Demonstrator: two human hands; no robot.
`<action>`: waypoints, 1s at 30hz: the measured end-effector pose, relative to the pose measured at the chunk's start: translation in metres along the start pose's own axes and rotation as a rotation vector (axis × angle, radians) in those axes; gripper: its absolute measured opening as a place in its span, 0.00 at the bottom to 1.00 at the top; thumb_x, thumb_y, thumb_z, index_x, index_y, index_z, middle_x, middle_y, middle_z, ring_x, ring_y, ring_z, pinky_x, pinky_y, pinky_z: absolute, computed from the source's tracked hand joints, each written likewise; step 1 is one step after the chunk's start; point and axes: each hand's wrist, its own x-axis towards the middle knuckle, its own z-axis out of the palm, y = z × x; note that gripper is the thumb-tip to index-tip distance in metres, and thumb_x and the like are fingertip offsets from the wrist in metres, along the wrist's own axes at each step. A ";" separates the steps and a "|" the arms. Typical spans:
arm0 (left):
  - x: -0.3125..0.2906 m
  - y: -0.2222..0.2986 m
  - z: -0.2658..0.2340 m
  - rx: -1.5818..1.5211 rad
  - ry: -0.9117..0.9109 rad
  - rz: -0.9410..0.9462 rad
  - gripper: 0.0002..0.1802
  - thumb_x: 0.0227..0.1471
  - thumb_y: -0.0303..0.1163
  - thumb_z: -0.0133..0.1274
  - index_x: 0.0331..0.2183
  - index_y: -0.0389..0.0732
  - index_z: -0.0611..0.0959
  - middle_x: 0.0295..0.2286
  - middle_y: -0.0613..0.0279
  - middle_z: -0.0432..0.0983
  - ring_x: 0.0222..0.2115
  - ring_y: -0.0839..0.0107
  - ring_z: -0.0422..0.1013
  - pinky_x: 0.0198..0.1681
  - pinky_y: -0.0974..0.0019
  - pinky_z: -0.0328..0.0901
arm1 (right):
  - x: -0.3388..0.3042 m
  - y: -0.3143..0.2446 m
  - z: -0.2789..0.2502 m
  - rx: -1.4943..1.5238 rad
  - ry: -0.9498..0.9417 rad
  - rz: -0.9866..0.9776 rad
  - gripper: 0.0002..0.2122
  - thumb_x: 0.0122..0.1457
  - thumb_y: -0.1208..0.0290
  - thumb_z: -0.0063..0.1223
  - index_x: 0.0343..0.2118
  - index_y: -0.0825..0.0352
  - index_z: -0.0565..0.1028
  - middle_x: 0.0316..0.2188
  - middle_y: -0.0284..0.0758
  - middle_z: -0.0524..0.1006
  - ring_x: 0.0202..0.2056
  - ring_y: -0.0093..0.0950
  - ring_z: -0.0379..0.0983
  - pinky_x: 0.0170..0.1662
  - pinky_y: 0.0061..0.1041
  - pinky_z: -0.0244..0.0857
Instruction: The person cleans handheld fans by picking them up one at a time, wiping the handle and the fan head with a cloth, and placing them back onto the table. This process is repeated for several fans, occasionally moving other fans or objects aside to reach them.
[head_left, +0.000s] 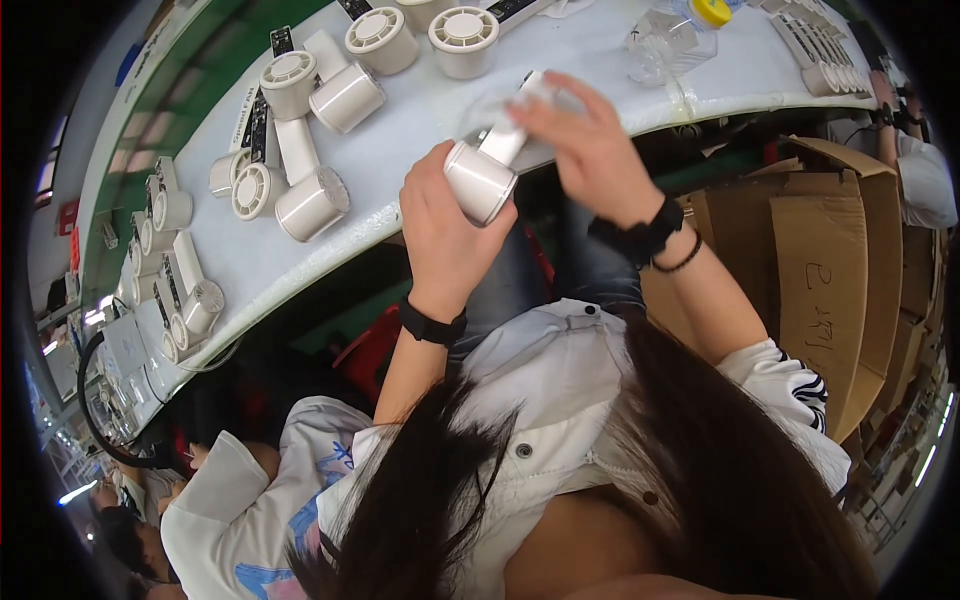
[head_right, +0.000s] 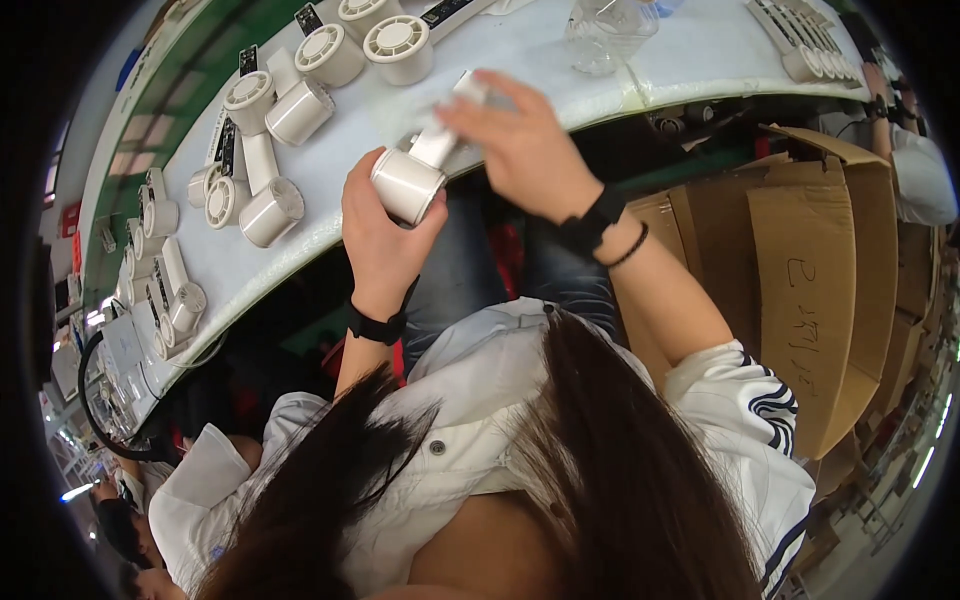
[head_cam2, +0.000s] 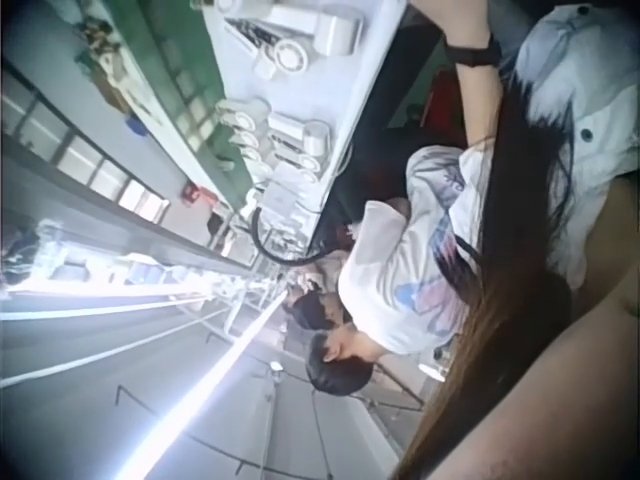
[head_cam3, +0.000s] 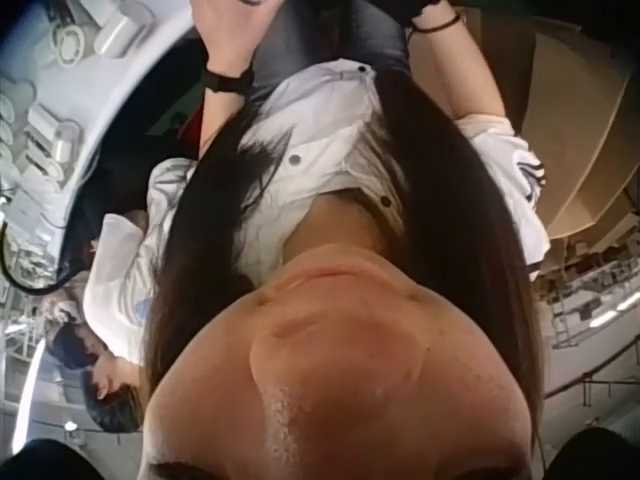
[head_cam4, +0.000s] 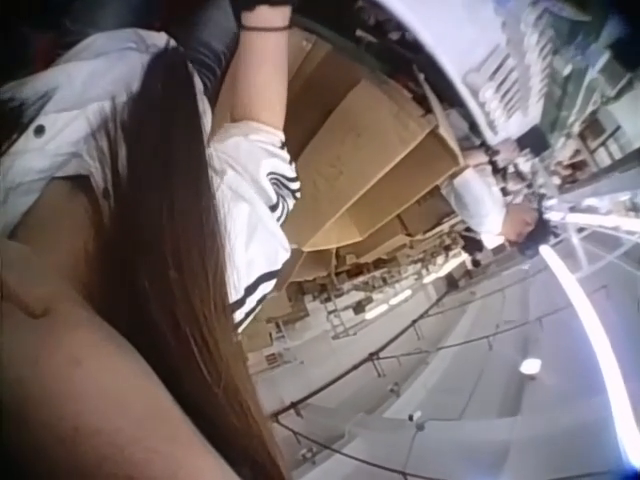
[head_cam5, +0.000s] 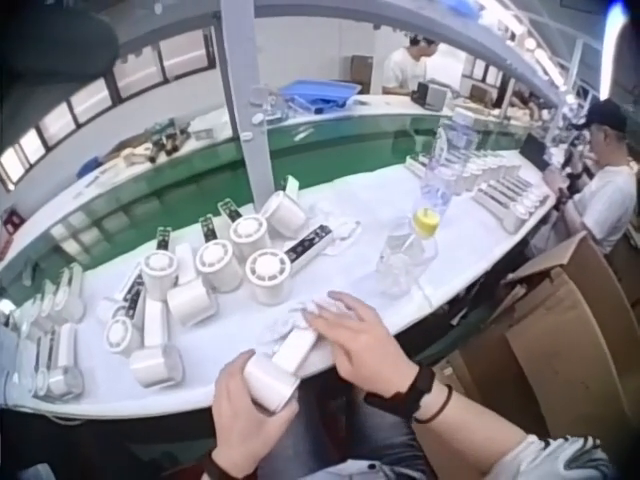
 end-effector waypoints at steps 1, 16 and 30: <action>-0.002 0.002 -0.002 -0.004 -0.013 -0.019 0.36 0.30 0.30 0.63 0.45 0.34 0.68 0.39 0.47 0.67 0.39 0.51 0.65 0.44 0.55 0.61 | 0.005 0.011 -0.002 0.015 0.028 0.060 0.22 0.48 0.86 0.42 0.46 0.60 0.75 0.44 0.36 0.75 0.51 0.37 0.65 0.52 0.29 0.59; -0.028 0.026 -0.074 -1.604 -0.058 -0.892 0.25 0.52 0.42 0.45 0.46 0.32 0.69 0.37 0.46 0.73 0.34 0.54 0.73 0.35 0.61 0.68 | 0.030 -0.033 -0.058 0.628 0.484 0.350 0.11 0.53 0.80 0.51 0.39 0.68 0.78 0.36 0.34 0.77 0.37 0.17 0.72 0.41 0.15 0.65; -0.056 0.044 -0.074 -0.534 0.096 -0.131 0.33 0.36 0.26 0.59 0.47 0.31 0.69 0.38 0.51 0.69 0.35 0.60 0.70 0.39 0.66 0.66 | 0.021 -0.073 -0.037 0.003 0.317 -0.246 0.06 0.48 0.75 0.55 0.30 0.60 0.80 0.35 0.28 0.79 0.46 0.38 0.69 0.63 0.40 0.34</action>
